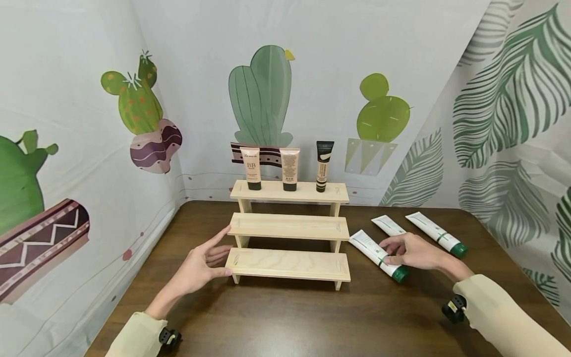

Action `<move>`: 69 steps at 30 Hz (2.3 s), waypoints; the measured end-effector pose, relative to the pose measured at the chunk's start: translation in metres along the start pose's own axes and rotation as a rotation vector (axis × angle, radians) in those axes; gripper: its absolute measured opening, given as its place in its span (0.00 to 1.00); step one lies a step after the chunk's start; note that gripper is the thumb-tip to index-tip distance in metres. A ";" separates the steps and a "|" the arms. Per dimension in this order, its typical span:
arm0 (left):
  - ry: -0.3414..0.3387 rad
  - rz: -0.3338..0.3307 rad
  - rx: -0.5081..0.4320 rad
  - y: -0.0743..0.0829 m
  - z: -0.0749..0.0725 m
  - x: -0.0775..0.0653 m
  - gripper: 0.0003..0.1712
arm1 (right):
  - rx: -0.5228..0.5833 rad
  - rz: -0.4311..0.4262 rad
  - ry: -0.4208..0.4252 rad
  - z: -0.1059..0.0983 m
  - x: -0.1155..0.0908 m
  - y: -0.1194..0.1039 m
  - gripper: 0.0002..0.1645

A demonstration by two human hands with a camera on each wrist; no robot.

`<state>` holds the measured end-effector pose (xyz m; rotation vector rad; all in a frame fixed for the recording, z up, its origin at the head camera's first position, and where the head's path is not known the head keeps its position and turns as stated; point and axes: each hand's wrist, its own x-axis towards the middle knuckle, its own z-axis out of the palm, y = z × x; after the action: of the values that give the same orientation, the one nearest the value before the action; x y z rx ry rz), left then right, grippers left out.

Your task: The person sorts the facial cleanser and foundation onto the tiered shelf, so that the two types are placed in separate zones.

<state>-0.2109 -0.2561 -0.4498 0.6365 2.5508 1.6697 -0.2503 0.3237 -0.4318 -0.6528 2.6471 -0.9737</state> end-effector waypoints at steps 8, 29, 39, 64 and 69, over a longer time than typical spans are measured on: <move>0.000 -0.007 -0.005 -0.001 0.001 -0.001 0.62 | 0.018 -0.032 -0.012 0.000 0.004 0.000 0.28; -0.001 0.005 0.004 -0.001 -0.001 0.001 0.62 | 0.067 -0.030 -0.039 0.002 0.010 0.005 0.33; -0.002 -0.008 -0.002 -0.001 0.000 -0.001 0.62 | 0.103 -0.020 -0.059 0.002 0.011 0.004 0.36; -0.007 -0.004 -0.011 -0.001 -0.001 0.001 0.62 | 0.115 0.043 -0.178 -0.001 0.015 -0.002 0.43; -0.007 -0.003 -0.007 -0.001 -0.001 0.000 0.62 | 0.119 0.056 -0.199 -0.003 0.017 -0.001 0.42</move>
<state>-0.2116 -0.2568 -0.4503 0.6361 2.5394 1.6714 -0.2656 0.3168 -0.4305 -0.6109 2.4018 -0.9862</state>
